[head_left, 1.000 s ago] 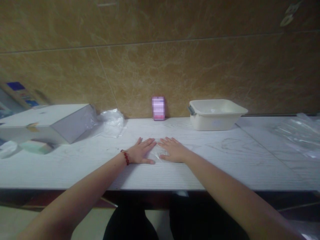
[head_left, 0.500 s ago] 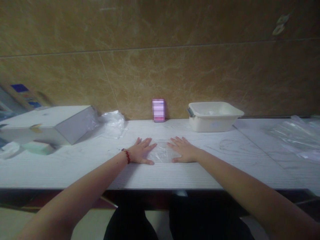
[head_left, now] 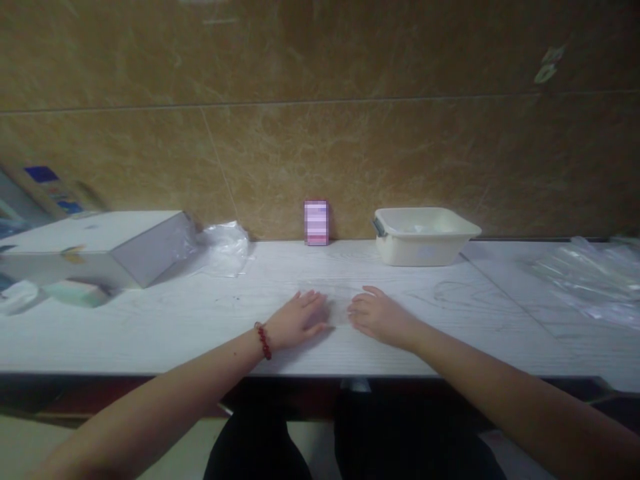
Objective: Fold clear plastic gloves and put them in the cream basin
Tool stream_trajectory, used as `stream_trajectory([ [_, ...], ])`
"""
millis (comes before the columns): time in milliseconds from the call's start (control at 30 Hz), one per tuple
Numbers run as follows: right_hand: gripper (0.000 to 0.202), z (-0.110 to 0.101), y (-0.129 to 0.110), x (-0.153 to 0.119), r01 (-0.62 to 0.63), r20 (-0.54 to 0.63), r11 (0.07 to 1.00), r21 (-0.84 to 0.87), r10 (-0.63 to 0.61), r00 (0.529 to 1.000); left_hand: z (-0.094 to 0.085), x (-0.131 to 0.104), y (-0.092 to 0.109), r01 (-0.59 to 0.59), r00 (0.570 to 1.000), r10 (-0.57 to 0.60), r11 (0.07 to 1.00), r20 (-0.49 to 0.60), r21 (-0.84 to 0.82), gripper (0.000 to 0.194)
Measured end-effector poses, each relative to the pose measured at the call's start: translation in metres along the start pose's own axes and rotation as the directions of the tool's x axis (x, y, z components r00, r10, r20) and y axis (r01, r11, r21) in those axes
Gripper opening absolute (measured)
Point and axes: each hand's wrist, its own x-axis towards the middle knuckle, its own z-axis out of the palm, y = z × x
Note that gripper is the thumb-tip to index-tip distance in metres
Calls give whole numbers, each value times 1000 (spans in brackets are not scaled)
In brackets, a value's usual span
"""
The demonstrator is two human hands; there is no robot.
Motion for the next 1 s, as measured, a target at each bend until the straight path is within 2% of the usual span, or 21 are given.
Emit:
stream_trajectory([
  [133,23,6,1,4,38,9,999,-33,-37,999,13,5,21,3,998,-6,998,-60,-56,53],
  [267,24,9,4,7,63,1,997,-33,-63,998,18,11,25,26,996,-31,998,-87,-51,51],
  [400,21,4,3,13,50,-24,998,-34,-51,998,15,15,28,65,992,-67,998,-108,-21,54],
  [533,19,-16,3,24,-11,-100,996,93,21,995,0,24,30,107,990,-112,992,-86,-61,38],
  [600,20,-31,8,29,-54,-173,972,229,95,980,-18,28,30,156,983,-169,974,-70,-163,30],
  [633,22,-37,12,31,-96,-226,945,313,172,959,-29,29,29,187,974,-212,953,-80,-240,28],
  [700,34,-48,23,36,-212,-292,836,505,397,870,-55,30,27,226,958,-282,849,-49,-477,28],
  [767,47,-53,35,42,-251,-246,648,719,576,780,-79,30,23,198,957,-290,599,20,-776,31],
  [800,53,-54,41,45,-255,-175,543,800,618,766,-89,31,20,183,960,-276,458,56,-870,33],
  [867,62,-53,51,51,-277,-5,378,883,599,801,-100,32,13,154,953,-293,245,79,-957,32],
  [900,66,-51,53,53,-302,74,331,894,555,829,-102,34,9,137,949,-306,178,78,-974,30],
  [1000,69,-40,55,58,-356,229,256,899,418,879,-94,40,-4,110,925,-373,79,73,-991,27],
])
